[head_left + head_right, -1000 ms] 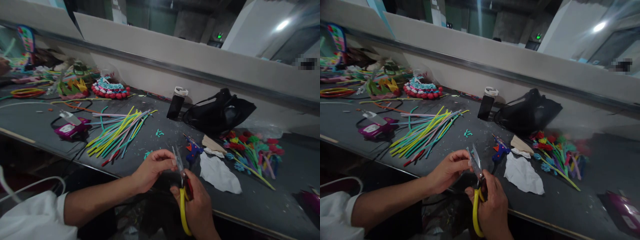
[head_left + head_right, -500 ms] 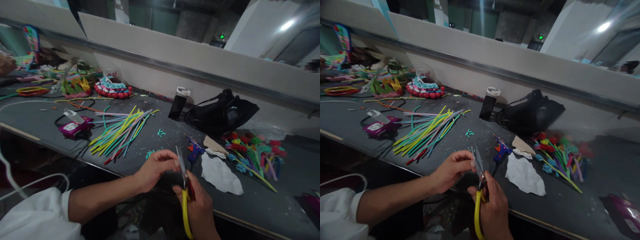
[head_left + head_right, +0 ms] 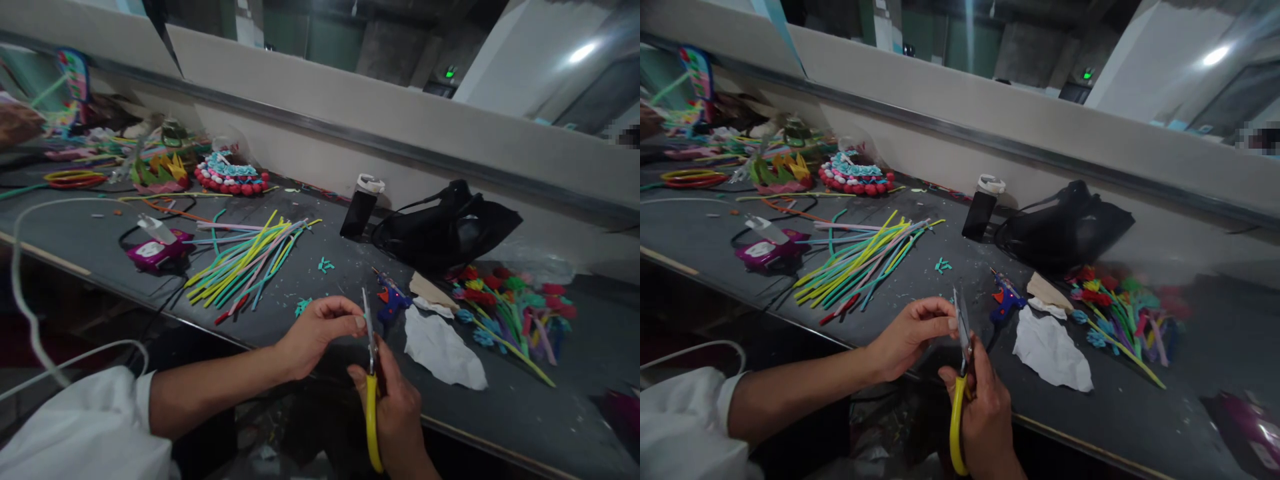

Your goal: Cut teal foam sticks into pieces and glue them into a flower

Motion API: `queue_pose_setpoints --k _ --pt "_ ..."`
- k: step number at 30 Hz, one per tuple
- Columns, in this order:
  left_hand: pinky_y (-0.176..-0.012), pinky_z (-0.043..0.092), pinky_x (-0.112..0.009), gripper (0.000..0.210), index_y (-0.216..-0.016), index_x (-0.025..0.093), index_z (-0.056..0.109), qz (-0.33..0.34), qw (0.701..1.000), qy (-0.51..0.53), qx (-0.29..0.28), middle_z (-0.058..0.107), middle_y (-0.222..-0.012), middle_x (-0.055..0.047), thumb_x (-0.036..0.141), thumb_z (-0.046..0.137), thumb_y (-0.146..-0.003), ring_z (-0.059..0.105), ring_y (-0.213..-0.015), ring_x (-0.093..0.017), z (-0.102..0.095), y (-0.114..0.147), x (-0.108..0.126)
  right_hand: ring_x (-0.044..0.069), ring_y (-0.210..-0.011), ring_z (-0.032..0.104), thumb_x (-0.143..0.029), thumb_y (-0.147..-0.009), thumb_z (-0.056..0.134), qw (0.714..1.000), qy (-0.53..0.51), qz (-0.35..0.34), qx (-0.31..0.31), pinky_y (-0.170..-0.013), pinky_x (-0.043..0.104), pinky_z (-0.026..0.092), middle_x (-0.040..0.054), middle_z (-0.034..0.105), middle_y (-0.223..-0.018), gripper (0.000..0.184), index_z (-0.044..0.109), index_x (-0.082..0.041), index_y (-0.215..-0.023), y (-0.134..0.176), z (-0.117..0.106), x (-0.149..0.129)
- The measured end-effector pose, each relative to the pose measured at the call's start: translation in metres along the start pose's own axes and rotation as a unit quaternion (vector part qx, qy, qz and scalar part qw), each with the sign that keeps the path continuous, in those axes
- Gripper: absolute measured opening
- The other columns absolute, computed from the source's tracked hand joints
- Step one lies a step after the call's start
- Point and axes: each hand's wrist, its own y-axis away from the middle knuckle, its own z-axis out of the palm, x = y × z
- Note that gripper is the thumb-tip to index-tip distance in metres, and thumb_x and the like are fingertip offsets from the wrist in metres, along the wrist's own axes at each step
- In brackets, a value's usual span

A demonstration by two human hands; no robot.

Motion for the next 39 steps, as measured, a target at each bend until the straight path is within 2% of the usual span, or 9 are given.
queue_pose_setpoints --k 8,15,18,22,31,34,36,38,39 --pt "-0.074 0.042 -0.026 0.014 -0.074 0.013 0.069 -0.001 1.000 0.000 -0.013 0.065 -0.069 -0.002 0.024 0.076 -0.070 0.058 -0.069 -0.012 -0.001 -0.001 0.002 0.021 -0.090 0.074 -0.046 -0.094 0.051 1.000 0.003 -0.004 -0.014 -0.074 0.022 0.058 0.0145 0.073 -0.108 0.053 0.053 -0.006 -0.129 -0.003 -0.001 0.002" --pt "-0.073 0.042 -0.025 0.015 -0.075 0.013 0.069 -0.002 1.000 0.000 0.007 0.065 -0.068 -0.001 0.024 0.077 -0.068 0.058 -0.068 -0.011 0.001 -0.002 0.000 0.022 -0.086 0.074 -0.051 -0.093 0.050 1.000 0.019 0.005 0.000 -0.069 0.023 0.058 0.0170 0.073 -0.105 0.057 0.056 -0.005 -0.125 -0.006 -0.001 0.000" --pt "-0.072 0.042 -0.025 0.015 -0.075 0.013 0.069 -0.008 1.000 0.003 0.005 0.065 -0.069 -0.001 0.024 0.077 -0.069 0.058 -0.068 -0.011 0.001 -0.002 -0.002 0.022 -0.087 0.073 -0.051 -0.092 0.051 1.000 0.011 0.024 -0.014 -0.065 0.024 0.058 0.0173 0.072 -0.106 0.057 0.056 -0.005 -0.125 -0.004 -0.002 0.002" --pt "-0.073 0.043 -0.025 0.014 -0.075 0.014 0.069 -0.018 1.000 0.012 0.003 0.066 -0.071 -0.001 0.024 0.077 -0.069 0.058 -0.067 -0.011 0.001 -0.001 -0.002 0.022 -0.091 0.072 -0.050 -0.092 0.052 0.997 -0.025 0.054 -0.038 -0.071 0.025 0.058 0.0137 0.072 -0.108 0.054 0.053 -0.010 -0.129 0.001 -0.002 0.004" --pt "-0.071 0.043 -0.024 0.015 -0.075 0.013 0.069 -0.026 1.000 -0.010 -0.005 0.065 -0.071 -0.001 0.025 0.075 -0.069 0.057 -0.068 -0.011 0.006 0.001 -0.007 0.022 -0.084 0.074 -0.055 -0.092 0.048 0.997 -0.007 0.073 -0.008 -0.068 0.024 0.057 0.0124 0.075 -0.101 0.056 0.060 -0.010 -0.122 -0.006 -0.006 0.007" --pt "-0.069 0.042 -0.023 0.017 -0.074 0.013 0.068 0.011 0.997 -0.080 0.012 0.061 -0.066 0.000 0.029 0.072 -0.071 0.053 -0.065 -0.010 -0.003 -0.011 -0.003 0.022 -0.078 0.073 -0.059 -0.090 0.047 0.994 -0.002 0.107 -0.008 -0.066 0.026 0.056 0.0110 0.075 -0.095 0.059 0.062 -0.012 -0.121 -0.015 -0.011 0.011" --pt "-0.066 0.041 -0.022 0.019 -0.074 0.013 0.067 0.043 0.983 -0.174 0.042 0.060 -0.066 0.001 0.031 0.071 -0.072 0.052 -0.064 -0.010 -0.017 -0.026 0.003 0.020 -0.068 0.071 -0.060 -0.089 0.048 0.992 -0.010 0.127 -0.018 -0.062 0.026 0.055 0.0084 0.075 -0.088 0.058 0.064 -0.014 -0.120 -0.018 -0.013 0.013" --pt "-0.061 0.038 -0.023 0.019 -0.075 0.013 0.067 0.067 0.945 -0.312 0.073 0.060 -0.065 0.001 0.032 0.068 -0.072 0.050 -0.060 -0.010 -0.036 -0.044 0.009 0.017 -0.058 0.066 -0.060 -0.087 0.050 0.990 -0.021 0.138 -0.025 -0.057 0.024 0.053 0.0053 0.073 -0.081 0.056 0.065 -0.016 -0.119 -0.019 -0.014 0.014" --pt "-0.059 0.037 -0.022 0.018 -0.076 0.013 0.068 0.082 0.911 -0.395 0.089 0.060 -0.064 0.001 0.031 0.066 -0.073 0.050 -0.059 -0.011 -0.046 -0.053 0.012 0.016 -0.054 0.064 -0.060 -0.087 0.051 0.989 -0.026 0.142 -0.028 -0.054 0.023 0.051 0.0039 0.072 -0.078 0.055 0.065 -0.017 -0.118 -0.019 -0.015 0.014"
